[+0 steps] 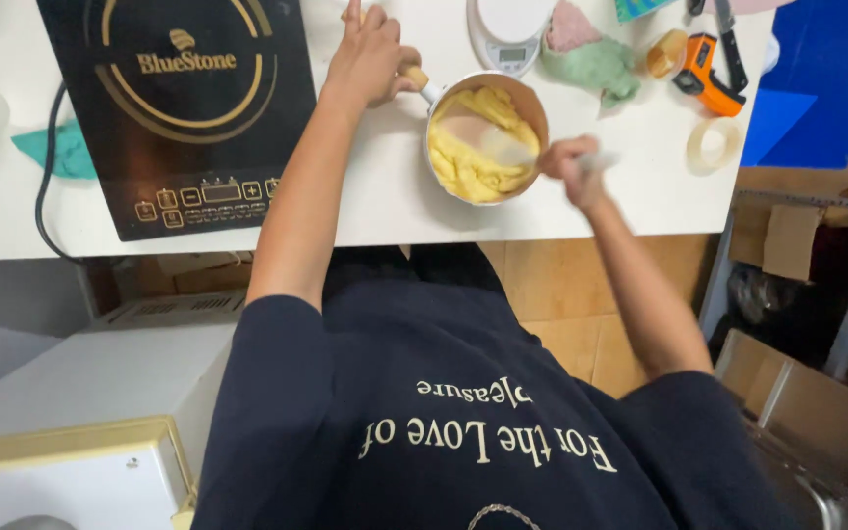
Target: Stirring a thick yellow mixture in a saucepan over an induction heater in a kitchen setting.
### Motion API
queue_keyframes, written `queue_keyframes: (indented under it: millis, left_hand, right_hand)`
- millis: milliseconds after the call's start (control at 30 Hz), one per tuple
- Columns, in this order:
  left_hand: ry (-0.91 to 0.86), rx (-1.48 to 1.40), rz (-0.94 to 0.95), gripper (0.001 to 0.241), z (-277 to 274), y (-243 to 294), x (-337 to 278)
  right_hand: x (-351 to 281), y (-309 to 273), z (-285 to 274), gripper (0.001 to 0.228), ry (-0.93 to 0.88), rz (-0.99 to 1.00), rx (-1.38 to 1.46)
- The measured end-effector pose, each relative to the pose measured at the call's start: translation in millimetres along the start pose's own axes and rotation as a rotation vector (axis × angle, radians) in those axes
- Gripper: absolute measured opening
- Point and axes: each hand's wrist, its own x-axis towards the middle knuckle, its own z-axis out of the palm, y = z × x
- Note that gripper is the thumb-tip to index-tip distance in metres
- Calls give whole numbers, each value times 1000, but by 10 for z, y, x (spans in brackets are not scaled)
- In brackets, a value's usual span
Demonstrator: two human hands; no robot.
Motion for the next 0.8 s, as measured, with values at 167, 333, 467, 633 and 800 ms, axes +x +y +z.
queue_keyframes:
  millis: [167, 333, 467, 633, 800]
  left_hand:
    - [-19, 35, -55, 32, -207, 121, -40]
    - [-329, 118, -236, 43, -87, 736, -574]
    - [-532, -499, -574, 51, 435, 1653, -1172]
    - [-631, -1201, -820, 56, 636, 2300, -1282]
    - [-443, -1768, -948, 45, 1225, 2825, -1231]
  right_hand:
    - [481, -934, 189, 39, 215, 18, 252]
    - [465, -1135, 333, 35, 526, -179, 286]
    - [283, -750, 543, 31, 630, -194, 257]
    - [129, -178, 898, 24, 414, -136, 94]
    - [-146, -247, 512, 30, 377, 123, 453]
